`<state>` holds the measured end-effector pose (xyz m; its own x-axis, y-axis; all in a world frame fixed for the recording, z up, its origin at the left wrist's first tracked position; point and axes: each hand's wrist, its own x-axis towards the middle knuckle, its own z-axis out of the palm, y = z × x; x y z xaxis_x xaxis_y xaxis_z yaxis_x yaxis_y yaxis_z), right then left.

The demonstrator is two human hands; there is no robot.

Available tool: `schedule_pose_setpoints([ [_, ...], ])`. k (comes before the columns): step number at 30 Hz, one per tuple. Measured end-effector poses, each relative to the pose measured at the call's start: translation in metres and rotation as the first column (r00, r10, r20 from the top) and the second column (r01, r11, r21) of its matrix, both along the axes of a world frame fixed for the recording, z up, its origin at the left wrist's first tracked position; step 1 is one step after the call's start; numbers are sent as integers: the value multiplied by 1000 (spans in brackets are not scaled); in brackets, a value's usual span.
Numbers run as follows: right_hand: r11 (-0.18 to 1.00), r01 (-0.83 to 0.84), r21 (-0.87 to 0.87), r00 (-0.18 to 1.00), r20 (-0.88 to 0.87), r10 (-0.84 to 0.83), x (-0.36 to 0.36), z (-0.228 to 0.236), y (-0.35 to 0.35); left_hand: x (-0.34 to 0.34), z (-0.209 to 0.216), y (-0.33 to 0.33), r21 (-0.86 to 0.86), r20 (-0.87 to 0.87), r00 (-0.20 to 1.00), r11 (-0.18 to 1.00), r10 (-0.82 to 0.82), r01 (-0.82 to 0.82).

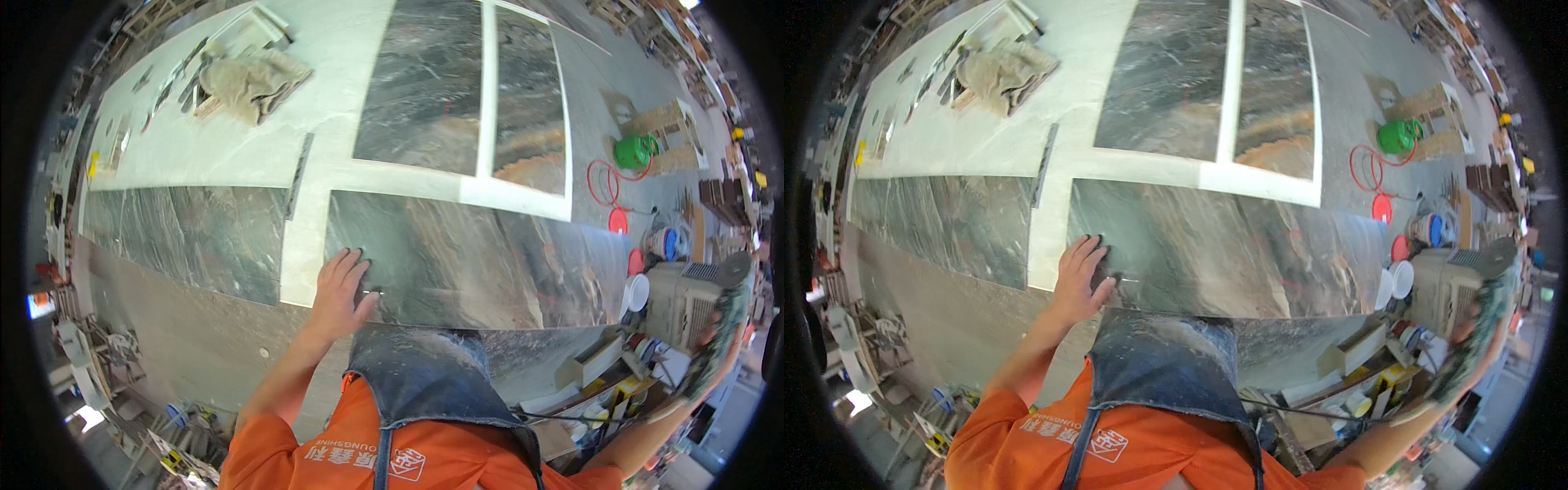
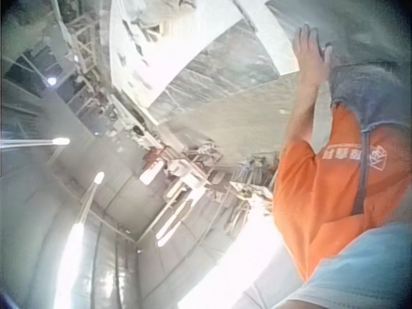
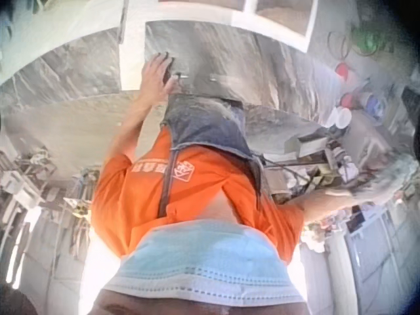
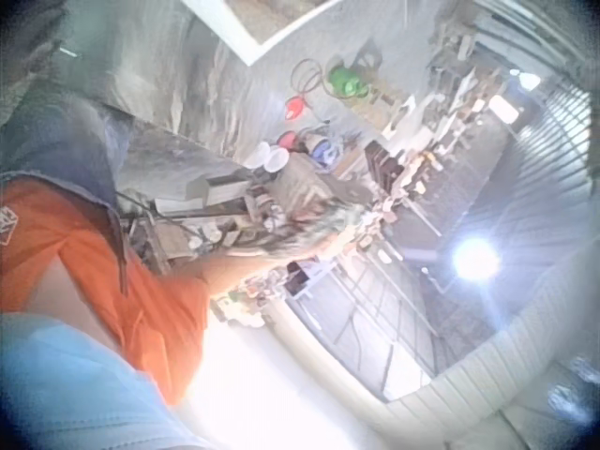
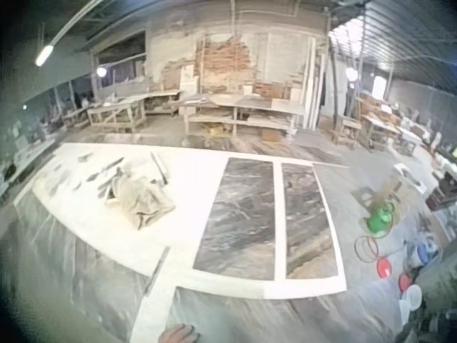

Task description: The person applies yellow tape to the edges of large stone tiles on a workbench, then uses an angle grinder to grind the edges of the tiles. The person moves between tiles and continues grinding along the taped edges.

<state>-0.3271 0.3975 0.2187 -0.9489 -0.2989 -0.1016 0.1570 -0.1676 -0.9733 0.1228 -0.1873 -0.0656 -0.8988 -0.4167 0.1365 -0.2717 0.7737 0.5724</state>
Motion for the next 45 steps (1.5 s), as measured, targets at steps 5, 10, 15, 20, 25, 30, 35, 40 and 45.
schedule_pose_setpoints([
  [5,942,219,256,926,-357,-119,-99,101,-121,11,2,-20,107,-22,1000,994,2,0],
  [10,955,61,291,910,-409,67,-88,138,-269,18,-5,-21,145,-60,998,989,12,-3],
  [15,921,-164,354,903,-321,284,-48,126,-355,16,-8,-19,134,-50,998,991,31,-24],
  [20,849,-365,382,928,76,365,42,44,-398,16,-5,-25,194,-16,1000,981,-6,9],
  [25,643,-479,598,878,341,337,161,-58,-472,25,-7,-33,246,64,994,967,-88,69],
  [30,423,-637,645,746,377,549,218,-138,-514,27,-1,-50,321,91,972,931,-215,176],
  [35,110,-544,832,680,361,638,246,-158,-556,31,-7,-58,348,97,956,910,-275,227],
  [40,38,-489,872,620,317,718,256,-168,-574,32,-10,-63,346,73,957,907,-281,240],
  [45,60,-516,855,621,324,714,259,-170,-588,32,-13,-63,377,76,954,894,-289,241],
])
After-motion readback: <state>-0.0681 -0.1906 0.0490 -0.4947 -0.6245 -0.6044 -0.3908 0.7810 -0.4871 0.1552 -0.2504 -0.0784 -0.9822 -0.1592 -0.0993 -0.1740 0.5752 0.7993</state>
